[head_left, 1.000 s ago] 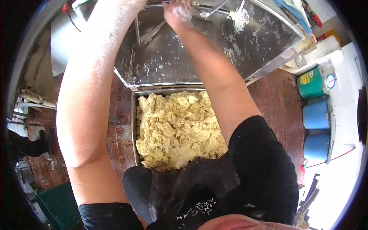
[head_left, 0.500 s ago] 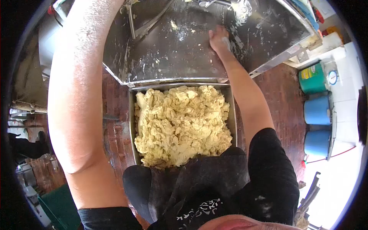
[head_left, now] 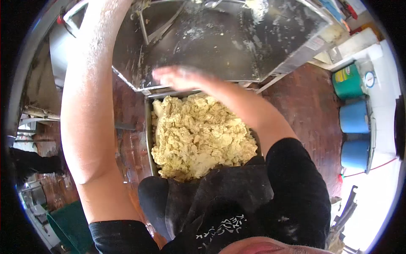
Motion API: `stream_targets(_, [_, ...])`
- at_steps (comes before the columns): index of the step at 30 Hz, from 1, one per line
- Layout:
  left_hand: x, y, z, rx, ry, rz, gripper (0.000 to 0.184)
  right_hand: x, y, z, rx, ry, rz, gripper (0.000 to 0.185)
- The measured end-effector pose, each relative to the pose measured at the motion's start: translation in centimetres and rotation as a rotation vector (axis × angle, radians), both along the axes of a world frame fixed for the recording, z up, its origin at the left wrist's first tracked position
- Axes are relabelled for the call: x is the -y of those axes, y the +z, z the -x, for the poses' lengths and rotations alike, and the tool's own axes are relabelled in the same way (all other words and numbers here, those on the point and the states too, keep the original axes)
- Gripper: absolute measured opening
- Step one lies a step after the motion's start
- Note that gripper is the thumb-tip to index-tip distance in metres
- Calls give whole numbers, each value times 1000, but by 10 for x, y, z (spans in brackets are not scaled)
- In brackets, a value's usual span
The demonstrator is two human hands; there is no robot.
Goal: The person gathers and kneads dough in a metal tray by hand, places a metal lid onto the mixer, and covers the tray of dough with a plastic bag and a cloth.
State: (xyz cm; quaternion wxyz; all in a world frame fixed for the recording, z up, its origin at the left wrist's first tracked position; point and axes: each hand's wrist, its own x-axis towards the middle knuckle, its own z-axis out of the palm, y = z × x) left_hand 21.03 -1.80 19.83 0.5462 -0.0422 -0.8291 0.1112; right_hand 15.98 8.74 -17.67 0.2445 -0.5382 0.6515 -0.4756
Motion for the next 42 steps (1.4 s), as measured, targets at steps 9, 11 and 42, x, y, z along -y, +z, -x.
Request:
stream_targets(9, [-13, 2, -14, -5, -91, -249, 54, -95, 71, -118, -198, -584, 46, 13])
stream_targets(11, [-11, 5, -13, 27, -87, -241, 55, -106, 80, -132, -402, -572, 30, 21])
stream_targets(42, [175, -39, 15, -353, -602, -1867, 36, -160, 293, -58, -1440, -1285, 306, 22])
